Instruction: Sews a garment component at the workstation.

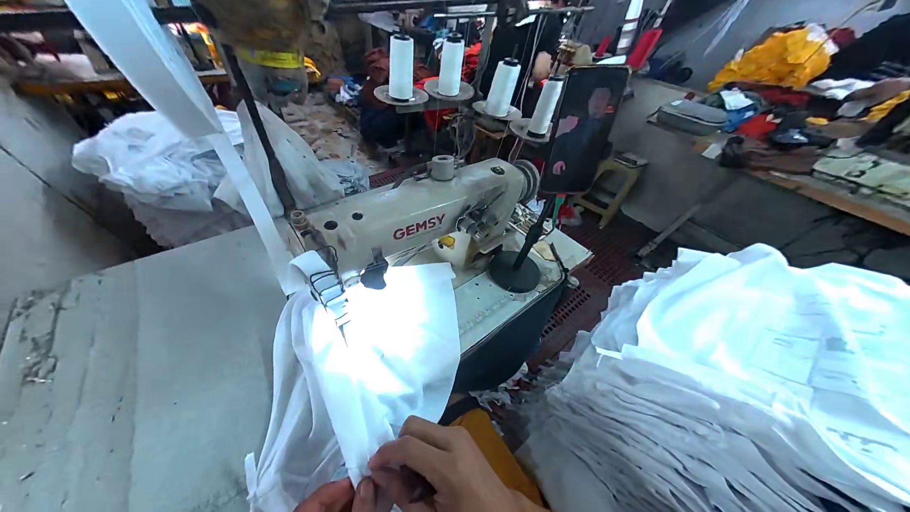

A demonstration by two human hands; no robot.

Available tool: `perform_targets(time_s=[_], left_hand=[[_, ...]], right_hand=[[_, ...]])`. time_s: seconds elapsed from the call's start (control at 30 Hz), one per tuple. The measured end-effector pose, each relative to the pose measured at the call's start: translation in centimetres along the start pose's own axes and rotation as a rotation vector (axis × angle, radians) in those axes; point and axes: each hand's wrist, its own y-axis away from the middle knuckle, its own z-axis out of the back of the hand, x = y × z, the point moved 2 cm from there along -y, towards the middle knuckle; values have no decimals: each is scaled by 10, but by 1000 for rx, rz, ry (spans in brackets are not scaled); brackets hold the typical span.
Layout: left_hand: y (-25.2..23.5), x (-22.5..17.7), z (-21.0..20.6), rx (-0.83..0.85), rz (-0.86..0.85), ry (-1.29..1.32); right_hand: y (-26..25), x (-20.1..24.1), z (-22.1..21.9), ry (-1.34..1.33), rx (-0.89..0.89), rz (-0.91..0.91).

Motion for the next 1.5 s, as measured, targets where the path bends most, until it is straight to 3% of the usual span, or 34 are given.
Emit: perform_targets(time_s=[0.17,0.3,0.43,0.63,0.77,0.87,1.0,1.13,1.33,1.5], left_hand=[[-1,1,7,-34,40,-1],[-5,3,15,-149,105,86],[-12,2,27,-230,119,183],[-52,-1,87,-304,-23,-55],[-75,3,116,-397,21,-114],[-71,1,110,-370,45,-39],[-53,1,92,-247,81,34],[-37,1,78,-124,313,-102],[-27,6,77,10,413,-41],[-26,9,67,97,470,110]], right_hand=[[-6,-3,-4,-32,98,-12],[-3,-8,-3,-157,43,-74],[2,-18,11,-112,-19,-95],[15,-69,98,196,-309,-224],[24,-97,136,138,-570,-361],[30,-77,103,38,-426,-397],[23,-35,4,-249,-48,-366],[2,-19,-60,-544,232,-489],[-4,-28,-53,-334,265,-304],[8,-43,-9,-151,94,-216]])
